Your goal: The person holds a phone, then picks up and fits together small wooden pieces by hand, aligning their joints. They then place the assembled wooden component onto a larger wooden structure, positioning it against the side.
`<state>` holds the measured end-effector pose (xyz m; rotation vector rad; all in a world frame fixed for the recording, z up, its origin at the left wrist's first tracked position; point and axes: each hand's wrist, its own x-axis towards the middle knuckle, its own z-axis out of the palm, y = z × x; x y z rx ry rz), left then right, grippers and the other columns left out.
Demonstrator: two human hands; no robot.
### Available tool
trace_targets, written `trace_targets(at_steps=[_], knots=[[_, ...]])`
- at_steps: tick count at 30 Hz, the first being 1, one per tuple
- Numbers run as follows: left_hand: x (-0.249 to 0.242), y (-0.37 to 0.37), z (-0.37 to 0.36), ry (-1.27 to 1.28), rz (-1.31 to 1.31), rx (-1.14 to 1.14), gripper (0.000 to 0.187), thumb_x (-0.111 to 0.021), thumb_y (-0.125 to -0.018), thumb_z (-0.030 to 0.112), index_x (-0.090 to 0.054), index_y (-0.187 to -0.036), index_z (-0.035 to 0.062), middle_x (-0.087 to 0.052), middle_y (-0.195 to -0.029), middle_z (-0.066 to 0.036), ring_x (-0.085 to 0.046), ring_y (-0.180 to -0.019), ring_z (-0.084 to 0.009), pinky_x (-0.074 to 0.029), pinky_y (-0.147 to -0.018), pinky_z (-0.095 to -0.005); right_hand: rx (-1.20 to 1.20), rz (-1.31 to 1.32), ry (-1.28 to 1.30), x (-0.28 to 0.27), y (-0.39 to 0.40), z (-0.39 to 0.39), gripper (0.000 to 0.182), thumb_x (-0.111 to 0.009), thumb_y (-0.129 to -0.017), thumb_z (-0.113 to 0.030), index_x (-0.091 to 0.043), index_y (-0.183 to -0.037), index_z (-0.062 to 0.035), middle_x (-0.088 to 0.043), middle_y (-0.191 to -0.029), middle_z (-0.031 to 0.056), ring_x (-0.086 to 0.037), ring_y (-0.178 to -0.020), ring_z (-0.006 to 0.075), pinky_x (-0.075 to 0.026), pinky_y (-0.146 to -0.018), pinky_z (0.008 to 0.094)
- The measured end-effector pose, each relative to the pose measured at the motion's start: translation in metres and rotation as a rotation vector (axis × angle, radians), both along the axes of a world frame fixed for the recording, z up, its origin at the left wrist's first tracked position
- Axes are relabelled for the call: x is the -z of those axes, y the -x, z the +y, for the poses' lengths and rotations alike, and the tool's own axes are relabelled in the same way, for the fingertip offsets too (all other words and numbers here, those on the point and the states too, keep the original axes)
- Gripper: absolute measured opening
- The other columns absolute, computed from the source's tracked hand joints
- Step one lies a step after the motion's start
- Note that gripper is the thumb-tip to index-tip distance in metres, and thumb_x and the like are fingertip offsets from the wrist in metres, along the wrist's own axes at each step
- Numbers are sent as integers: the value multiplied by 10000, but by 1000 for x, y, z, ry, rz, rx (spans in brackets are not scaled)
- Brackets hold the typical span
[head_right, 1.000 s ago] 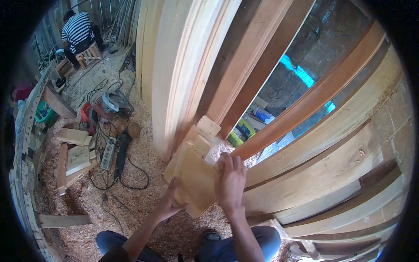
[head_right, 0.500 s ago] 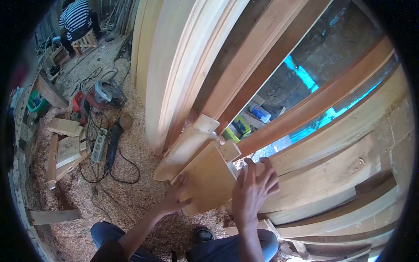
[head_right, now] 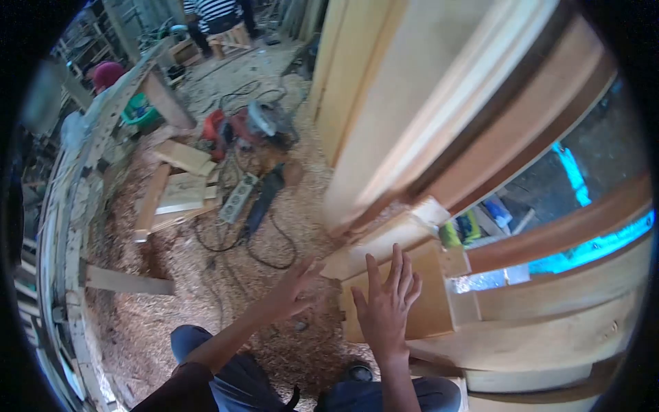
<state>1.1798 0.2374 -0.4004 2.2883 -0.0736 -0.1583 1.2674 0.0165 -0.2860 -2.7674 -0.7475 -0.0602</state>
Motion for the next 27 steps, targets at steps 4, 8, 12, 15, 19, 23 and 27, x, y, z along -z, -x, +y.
trace_targets(at_steps=[4, 8, 12, 15, 19, 23, 27], knots=[[-9, 29, 51, 53, -80, -256, 734, -674, -1012, 387, -344, -1624, 151, -211, -1691, -258, -248, -1547, -449, -256, -1242, -522, -163, 70, -22, 10, 1, 36, 628, -771, -882, -264, -556, -1457, -128, -266, -1644, 226, -260, -1511, 424, -205, -1184, 631], [-17, 70, 81, -31, -80, -454, 712, -671, -1017, 351, -352, -1615, 133, -227, -1686, -260, -272, -1535, -454, -267, -1236, -524, -258, 84, -31, 17, 11, 81, 564, -762, -887, -247, -586, -1408, -124, -317, -1610, 224, -270, -1502, 424, -192, -1184, 636], [-40, 80, 112, -14, -113, -476, 702, -667, -1019, 341, -357, -1609, 120, -243, -1681, -247, -276, -1529, -457, -269, -1235, -530, -343, 137, -22, 37, 25, 117, 532, -756, -902, -251, -595, -1394, -130, -337, -1604, 210, -289, -1494, 412, -172, -1192, 631], [-39, 88, 140, -21, -218, -525, 693, -664, -1020, 341, -362, -1607, 130, -261, -1675, -233, -276, -1527, -458, -262, -1236, -539, -370, 120, -7, 50, 32, 146, 521, -754, -912, -258, -597, -1395, -146, -359, -1594, 202, -300, -1490, 401, -168, -1199, 615], [-31, 92, 183, -1, -291, -533, 665, -661, -1015, 333, -399, -1587, 119, -270, -1675, -224, -290, -1518, -450, -252, -1236, -543, -378, 64, 16, 51, 31, 192, 530, -750, -920, -267, -584, -1411, -155, -415, -1563, 194, -335, -1474, 377, -184, -1204, 582], [-41, 76, 227, -12, -470, -664, 638, -663, -1007, 296, -430, -1559, 76, -299, -1657, -229, -355, -1468, -447, -277, -1211, -550, -347, 20, 0, 42, 14, 265, 516, -733, -936, -262, -579, -1417, -159, -446, -1547, 181, -370, -1453, 362, -204, -1198, 565], [-36, 58, 258, -27, -585, -840, 597, -685, -987, 230, -473, -1514, 48, -385, -1600, -226, -386, -1440, -439, -323, -1176, -535, -389, -48, -183, 26, 10, 335, 488, -711, -959, -264, -579, -1420, -171, -498, -1514, 156, -411, -1428, 360, -220, -1189, 558]])
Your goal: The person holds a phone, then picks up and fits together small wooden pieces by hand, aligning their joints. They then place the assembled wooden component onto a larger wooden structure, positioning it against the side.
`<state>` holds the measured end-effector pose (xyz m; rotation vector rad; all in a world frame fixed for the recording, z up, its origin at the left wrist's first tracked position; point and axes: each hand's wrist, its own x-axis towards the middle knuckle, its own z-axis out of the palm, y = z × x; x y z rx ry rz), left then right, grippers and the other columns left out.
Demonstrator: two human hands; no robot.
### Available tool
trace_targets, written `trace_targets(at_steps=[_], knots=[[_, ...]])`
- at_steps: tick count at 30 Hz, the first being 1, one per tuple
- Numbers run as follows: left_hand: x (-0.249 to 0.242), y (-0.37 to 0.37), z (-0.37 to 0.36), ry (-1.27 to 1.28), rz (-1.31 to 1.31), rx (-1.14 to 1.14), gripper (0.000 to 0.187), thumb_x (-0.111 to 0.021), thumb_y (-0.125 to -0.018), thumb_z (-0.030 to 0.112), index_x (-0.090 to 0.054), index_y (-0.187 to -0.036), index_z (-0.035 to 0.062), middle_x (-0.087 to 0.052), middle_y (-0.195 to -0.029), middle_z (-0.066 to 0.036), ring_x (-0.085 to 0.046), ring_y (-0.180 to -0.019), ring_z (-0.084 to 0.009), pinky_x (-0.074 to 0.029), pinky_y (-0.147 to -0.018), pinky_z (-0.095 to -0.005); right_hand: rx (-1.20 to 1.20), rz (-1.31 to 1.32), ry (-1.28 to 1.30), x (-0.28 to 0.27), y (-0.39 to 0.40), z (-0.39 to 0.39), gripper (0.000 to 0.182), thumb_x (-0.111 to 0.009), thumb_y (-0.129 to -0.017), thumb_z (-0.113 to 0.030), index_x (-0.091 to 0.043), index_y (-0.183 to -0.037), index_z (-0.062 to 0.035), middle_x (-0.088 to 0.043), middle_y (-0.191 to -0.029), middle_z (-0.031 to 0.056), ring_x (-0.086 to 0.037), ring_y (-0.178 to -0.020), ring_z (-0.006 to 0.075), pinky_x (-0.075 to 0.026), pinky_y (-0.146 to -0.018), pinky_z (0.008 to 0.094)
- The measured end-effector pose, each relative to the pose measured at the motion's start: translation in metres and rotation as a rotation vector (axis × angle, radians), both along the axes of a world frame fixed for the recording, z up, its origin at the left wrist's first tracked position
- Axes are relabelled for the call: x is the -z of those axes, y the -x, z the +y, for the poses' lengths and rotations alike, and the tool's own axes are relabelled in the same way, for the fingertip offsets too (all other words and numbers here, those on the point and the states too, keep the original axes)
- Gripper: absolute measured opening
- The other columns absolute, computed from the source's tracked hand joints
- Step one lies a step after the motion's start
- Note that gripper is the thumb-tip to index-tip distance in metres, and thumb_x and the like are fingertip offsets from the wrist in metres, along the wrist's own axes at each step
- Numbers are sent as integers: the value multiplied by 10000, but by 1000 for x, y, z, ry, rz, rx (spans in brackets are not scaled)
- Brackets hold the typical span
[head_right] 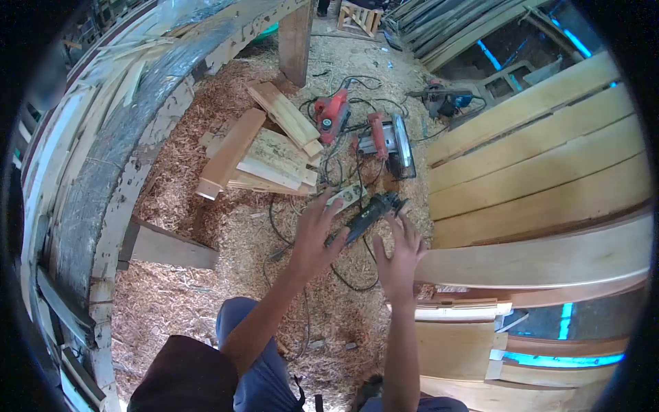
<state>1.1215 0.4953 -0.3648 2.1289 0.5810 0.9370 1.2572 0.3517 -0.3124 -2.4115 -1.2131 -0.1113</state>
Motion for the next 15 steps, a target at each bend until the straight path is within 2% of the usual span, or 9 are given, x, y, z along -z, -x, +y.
trace_targets(at_steps=[3, 5, 7, 11, 13, 14, 15], knots=[[17, -6, 13, -60, -116, -65, 568, -684, -984, 209, -492, -1493, 43, -413, -1582, -218, -398, -1435, -434, -332, -1169, -537, -1, -16, -53, -3, 9, 21, 475, -704, -967, -264, -581, -1418, -176, -526, -1493, 142, -426, -1418, 361, -222, -1186, 559], [22, 0, 19, -46, -69, -51, 566, -684, -983, 197, -495, -1491, 36, -422, -1576, -217, -412, -1431, -429, -330, -1174, -545, -15, -20, -79, 4, 10, 30, 471, -702, -970, -263, -582, -1417, -176, -536, -1486, 135, -431, -1415, 361, -224, -1185, 559], [30, 10, 24, -99, 11, -70, 575, -665, -989, 215, -485, -1517, 79, -395, -1604, -210, -390, -1461, -422, -284, -1213, -575, -38, 58, -153, 27, 7, 39, 450, -691, -976, -252, -592, -1408, -176, -534, -1490, 139, -430, -1418, 362, -222, -1184, 558], [42, 47, 27, -155, 185, -79, 581, -672, -979, 207, -490, -1516, 81, -393, -1606, -208, -386, -1463, -420, -277, -1219, -576, -51, 192, -244, 80, 10, 74, 451, -692, -974, -246, -599, -1408, -166, -532, -1488, 158, -429, -1418, 369, -236, -1177, 562], [51, 67, 34, -147, 345, -104, 579, -667, -975, 201, -491, -1512, 77, -370, -1615, -217, -364, -1475, -427, -252, -1233, -579, -121, 359, -291, 108, 12, 102, 473, -706, -960, -240, -601, -1413, -156, -542, -1471, 177, -454, -1397, 387, -291, -1154, 557], [53, 76, 38, -159, 357, -133, 579, -667, -975, 201, -491, -1512, 77, -370, -1615, -217, -364, -1475, -427, -252, -1233, -579, -209, 348, -264, 119, 9, 114, 507, -730, -935, -210, -597, -1419, -138, -557, -1452, 186, -488, -1363, 406, -358, -1121, 551], [55, 86, 41, -150, 411, -175, 577, -665, -972, 196, -492, -1509, 76, -354, -1625, -217, -350, -1483, -430, -245, -1237, -578, -232, 368, -275, 133, 11, 125, 507, -730, -935, -210, -597, -1419, -138, -557, -1452, 186, -488, -1363, 406, -358, -1121, 551]])
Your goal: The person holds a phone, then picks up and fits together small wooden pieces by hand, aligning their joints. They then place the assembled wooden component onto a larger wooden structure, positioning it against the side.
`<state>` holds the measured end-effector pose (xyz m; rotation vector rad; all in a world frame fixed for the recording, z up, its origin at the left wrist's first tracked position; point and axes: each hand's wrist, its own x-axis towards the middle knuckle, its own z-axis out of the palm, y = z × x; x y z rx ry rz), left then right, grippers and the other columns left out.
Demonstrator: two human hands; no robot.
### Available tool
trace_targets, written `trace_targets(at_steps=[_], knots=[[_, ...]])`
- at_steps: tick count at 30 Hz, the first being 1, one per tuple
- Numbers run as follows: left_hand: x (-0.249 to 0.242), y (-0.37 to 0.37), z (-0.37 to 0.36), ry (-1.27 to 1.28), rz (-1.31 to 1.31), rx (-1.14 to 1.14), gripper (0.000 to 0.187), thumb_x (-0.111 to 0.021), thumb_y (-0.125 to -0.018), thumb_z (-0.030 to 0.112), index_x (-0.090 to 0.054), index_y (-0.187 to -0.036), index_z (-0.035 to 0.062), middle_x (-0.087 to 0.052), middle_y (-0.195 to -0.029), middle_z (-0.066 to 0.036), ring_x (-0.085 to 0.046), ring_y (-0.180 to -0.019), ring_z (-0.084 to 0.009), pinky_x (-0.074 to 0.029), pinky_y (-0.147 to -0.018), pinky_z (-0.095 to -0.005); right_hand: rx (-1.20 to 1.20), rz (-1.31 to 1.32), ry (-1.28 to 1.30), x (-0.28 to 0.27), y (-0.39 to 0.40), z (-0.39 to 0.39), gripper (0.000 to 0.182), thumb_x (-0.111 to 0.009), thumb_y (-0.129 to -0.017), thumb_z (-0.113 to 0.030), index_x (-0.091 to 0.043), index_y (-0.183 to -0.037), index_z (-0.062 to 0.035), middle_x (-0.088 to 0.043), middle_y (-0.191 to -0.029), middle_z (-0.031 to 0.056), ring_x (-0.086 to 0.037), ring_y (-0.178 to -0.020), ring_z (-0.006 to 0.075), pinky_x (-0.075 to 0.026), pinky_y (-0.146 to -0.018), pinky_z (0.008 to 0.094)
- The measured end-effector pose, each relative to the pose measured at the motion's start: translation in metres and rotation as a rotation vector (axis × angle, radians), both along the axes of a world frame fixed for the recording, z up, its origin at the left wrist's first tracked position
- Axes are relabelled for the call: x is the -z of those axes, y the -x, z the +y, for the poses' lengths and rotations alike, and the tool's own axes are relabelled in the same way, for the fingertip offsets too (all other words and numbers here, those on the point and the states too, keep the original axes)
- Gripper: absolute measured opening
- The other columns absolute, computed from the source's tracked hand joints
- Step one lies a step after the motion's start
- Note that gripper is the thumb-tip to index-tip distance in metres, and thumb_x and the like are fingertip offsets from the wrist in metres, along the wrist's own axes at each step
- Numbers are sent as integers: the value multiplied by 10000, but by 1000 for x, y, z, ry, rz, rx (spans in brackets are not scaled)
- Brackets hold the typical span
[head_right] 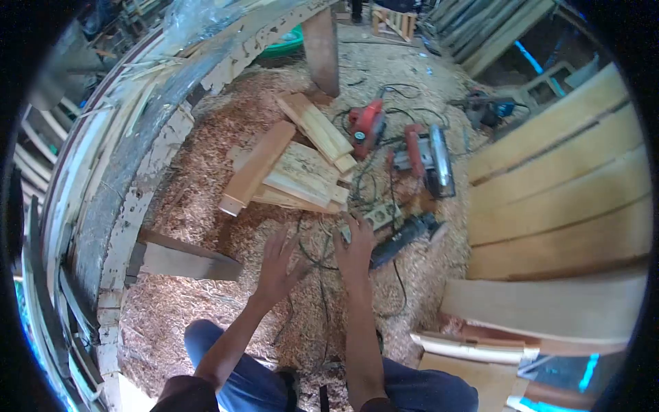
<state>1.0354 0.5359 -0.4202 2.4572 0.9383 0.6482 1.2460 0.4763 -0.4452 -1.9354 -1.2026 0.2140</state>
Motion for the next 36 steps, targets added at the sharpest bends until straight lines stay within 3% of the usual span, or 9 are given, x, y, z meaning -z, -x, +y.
trace_targets(at_steps=[4, 10, 14, 15, 19, 28, 30, 34, 36], knots=[[20, 17, 8, 55, 80, -274, 631, -677, -973, 188, -435, -1551, 112, -275, -1673, -198, -254, -1541, -437, -188, -1261, -596, 12, 163, -70, 44, 15, 47, 514, -751, -911, -155, -607, -1400, -94, -566, -1427, 216, -504, -1340, 416, -389, -1117, 543], [45, -34, 10, 13, 134, -378, 611, -654, -976, 187, -447, -1542, 89, -295, -1672, -189, -284, -1520, -437, -225, -1255, -568, 49, 392, -105, 90, -9, 99, 490, -734, -922, -122, -607, -1392, -69, -551, -1437, 246, -490, -1362, 432, -448, -1090, 485], [58, -74, 35, 96, 131, -374, 685, -677, -972, 197, -389, -1587, 113, -236, -1698, -190, -242, -1537, -466, -195, -1262, -592, -17, 260, 61, 117, -30, 109, 701, -810, -846, -170, -524, -1481, -89, -453, -1530, 264, -425, -1423, 450, -397, -1147, 540], [62, -81, 43, 86, 139, -373, 689, -677, -971, 193, -385, -1589, 111, -237, -1697, -193, -239, -1537, -463, -193, -1261, -593, -42, 234, 82, 122, -36, 110, 870, -862, -786, -213, -445, -1541, -102, -396, -1571, 269, -361, -1463, 472, -346, -1178, 579], [73, -96, 57, 112, 163, -398, 698, -682, -964, 174, -383, -1591, 106, -242, -1693, -204, -232, -1537, -459, -188, -1261, -586, -42, 277, 166, 123, -42, 126, 972, -894, -751, -237, -395, -1574, -105, -336, -1608, 271, -305, -1499, 459, -299, -1202, 589], [79, -83, 57, 95, 137, -410, 693, -709, -942, 141, -421, -1570, 99, -277, -1671, -215, -247, -1528, -445, -212, -1247, -570, -71, 466, 118, 117, -53, 144, 1122, -967, -613, -346, -358, -1529, -125, -420, -1503, 220, -353, -1432, 477, -298, -1174, 593], [71, -72, 58, 70, 144, -405, 661, -690, -958, 164, -428, -1560, 85, -269, -1673, -218, -238, -1532, -437, -193, -1254, -570, -34, 242, 225, 109, -48, 140, 1178, -992, -539, -324, -384, -1532, -140, -538, -1311, 195, -476, -1271, 435, -367, -1052, 582], [47, -44, 59, -17, 192, -378, 665, -726, -934, 156, -458, -1538, 85, -314, -1651, -200, -279, -1508, -428, -235, -1235, -570, 17, 153, 205, 91, -12, 122, 1289, -1002, -521, -370, -334, -1605, -168, -556, -1318, 208, -458, -1302, 432, -356, -1033, 601], [32, -28, 57, -38, 183, -369, 666, -731, -929, 170, -466, -1536, 98, -317, -1651, -194, -279, -1507, -427, -233, -1234, -572, -19, 227, 382, 83, -4, 120, 1314, -1000, -520, -430, -335, -1630, -203, -559, -1337, 228, -411, -1354, 440, -317, -1053, 629]])
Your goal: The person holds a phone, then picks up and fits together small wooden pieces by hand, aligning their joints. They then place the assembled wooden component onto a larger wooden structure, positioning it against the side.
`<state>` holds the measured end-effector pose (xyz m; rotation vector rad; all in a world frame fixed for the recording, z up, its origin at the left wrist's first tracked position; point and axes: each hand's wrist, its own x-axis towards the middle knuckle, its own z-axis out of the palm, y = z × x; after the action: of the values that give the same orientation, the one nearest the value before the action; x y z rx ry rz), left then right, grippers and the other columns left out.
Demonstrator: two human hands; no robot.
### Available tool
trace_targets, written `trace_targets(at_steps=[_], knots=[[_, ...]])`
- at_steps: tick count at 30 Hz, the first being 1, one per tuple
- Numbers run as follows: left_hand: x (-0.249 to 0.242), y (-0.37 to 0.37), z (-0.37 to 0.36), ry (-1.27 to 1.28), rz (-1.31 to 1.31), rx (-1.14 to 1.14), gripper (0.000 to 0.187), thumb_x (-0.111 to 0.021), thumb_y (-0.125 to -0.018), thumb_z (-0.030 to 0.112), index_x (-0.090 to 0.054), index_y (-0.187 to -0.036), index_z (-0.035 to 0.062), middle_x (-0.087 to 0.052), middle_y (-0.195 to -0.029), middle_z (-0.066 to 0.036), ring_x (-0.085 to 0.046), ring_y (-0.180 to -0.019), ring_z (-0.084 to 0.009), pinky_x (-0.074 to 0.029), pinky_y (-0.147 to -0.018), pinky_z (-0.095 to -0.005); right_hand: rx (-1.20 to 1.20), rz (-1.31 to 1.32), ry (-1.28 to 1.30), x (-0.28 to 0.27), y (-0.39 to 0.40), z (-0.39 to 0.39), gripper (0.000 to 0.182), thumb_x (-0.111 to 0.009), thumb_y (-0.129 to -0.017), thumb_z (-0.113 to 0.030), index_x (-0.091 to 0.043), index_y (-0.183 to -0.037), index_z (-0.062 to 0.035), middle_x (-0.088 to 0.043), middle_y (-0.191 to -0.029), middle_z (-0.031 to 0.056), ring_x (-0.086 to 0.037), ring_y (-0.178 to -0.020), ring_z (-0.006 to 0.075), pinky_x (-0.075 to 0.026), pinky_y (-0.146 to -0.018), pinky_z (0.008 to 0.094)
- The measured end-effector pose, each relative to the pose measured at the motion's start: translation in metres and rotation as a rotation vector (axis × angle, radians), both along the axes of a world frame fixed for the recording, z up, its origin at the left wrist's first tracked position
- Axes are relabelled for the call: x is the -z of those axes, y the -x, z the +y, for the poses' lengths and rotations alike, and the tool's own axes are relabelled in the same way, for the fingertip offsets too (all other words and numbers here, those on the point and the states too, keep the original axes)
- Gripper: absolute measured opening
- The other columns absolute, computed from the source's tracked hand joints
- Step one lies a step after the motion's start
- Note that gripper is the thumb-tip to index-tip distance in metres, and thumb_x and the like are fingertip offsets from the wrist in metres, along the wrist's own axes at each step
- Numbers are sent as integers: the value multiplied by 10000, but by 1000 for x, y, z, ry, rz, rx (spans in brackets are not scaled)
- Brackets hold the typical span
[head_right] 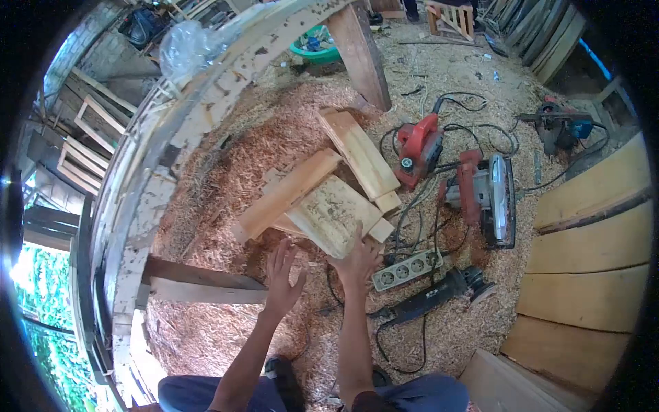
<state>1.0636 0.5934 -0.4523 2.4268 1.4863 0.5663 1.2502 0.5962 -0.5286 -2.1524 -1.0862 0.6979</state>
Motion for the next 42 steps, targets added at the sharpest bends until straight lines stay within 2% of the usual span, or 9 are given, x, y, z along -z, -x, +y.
trace_targets(at_steps=[9, 15, 21, 23, 31, 33, 34, 36, 42], knots=[[-64, 59, -35, 129, 68, 118, 638, -700, -947, 230, -477, -1534, 117, -309, -1661, -182, -258, -1523, -418, -176, -1270, -559, 81, -128, -51, -83, 53, -42, 927, -973, -563, -447, -637, -1392, -208, -507, -1409, 216, -386, -1385, 407, -270, -1093, 672], [-66, 80, -36, 98, -21, 203, 646, -701, -952, 233, -469, -1546, 132, -282, -1671, -193, -238, -1530, -426, -193, -1264, -560, 118, -88, 55, -102, 25, -100, 783, -941, -587, -472, -709, -1288, -213, -553, -1294, 237, -442, -1299, 431, -260, -1095, 611], [-78, 47, -41, 178, -253, 295, 677, -720, -945, 216, -447, -1557, 122, -226, -1681, -216, -189, -1537, -443, -220, -1249, -561, 166, -419, 33, -146, 22, -157, 648, -908, -606, -461, -757, -1184, -208, -596, -1191, 191, -488, -1228, 409, -259, -1086, 623], [-81, 41, -45, 249, -294, 313, 633, -614, -1007, 298, -413, -1568, 86, -239, -1663, -252, -194, -1540, -440, -168, -1265, -576, 158, -480, 19, -164, 17, -162, 640, -911, -598, -453, -763, -1170, -206, -593, -1168, 187, -494, -1209, 409, -263, -1084, 611], [-73, 36, -20, 249, -261, 362, 718, -710, -957, 313, -416, -1572, 87, -242, -1677, -210, -177, -1558, -426, -169, -1277, -522, -79, -724, -7, -264, 6, -147, 639, -925, -590, -383, -747, -1181, -216, -563, -1162, 170, -487, -1198, 367, -263, -1068, 537], [-78, 30, -12, 234, -265, 344, 727, -716, -955, 323, -416, -1573, 87, -252, -1673, -214, -188, -1560, -418, -178, -1277, -517, -326, -843, -3, -313, -11, -147, 793, -937, -564, -263, -688, -1316, -235, -556, -1171, 148, -490, -1215, 346, -260, -1079, 550], [-81, 26, -10, 268, -334, 355, 739, -723, -950, 342, -418, -1574, 87, -259, -1671, -216, -202, -1558, -413, -190, -1274, -514, -341, -862, -2, -321, -25, -147, 793, -937, -564, -263, -688, -1316, -235, -556, -1171, 148, -490, -1215, 346, -260, -1079, 550], [-79, 13, -8, 292, -422, 363, 752, -729, -945, 362, -420, -1574, 87, -266, -1669, -218, -217, -1555, -408, -201, -1272, -511, -590, -986, 136, -334, -50, -146, 993, -957, -518, -176, -603, -1444, -242, -556, -1125, 115, -497, -1192, 325, -267, -1108, 559], [-64, 1, -22, 343, -277, 503, 819, -741, -933, 404, -370, -1603, 111, -269, -1668, -217, -224, -1551, -418, -231, -1259, -525, -403, -814, 125, -311, -67, -174, 1055, -942, -504, -125, -568, -1483, -237, -545, -1153, 108, -501, -1189, 330, -356, -1081, 468]])
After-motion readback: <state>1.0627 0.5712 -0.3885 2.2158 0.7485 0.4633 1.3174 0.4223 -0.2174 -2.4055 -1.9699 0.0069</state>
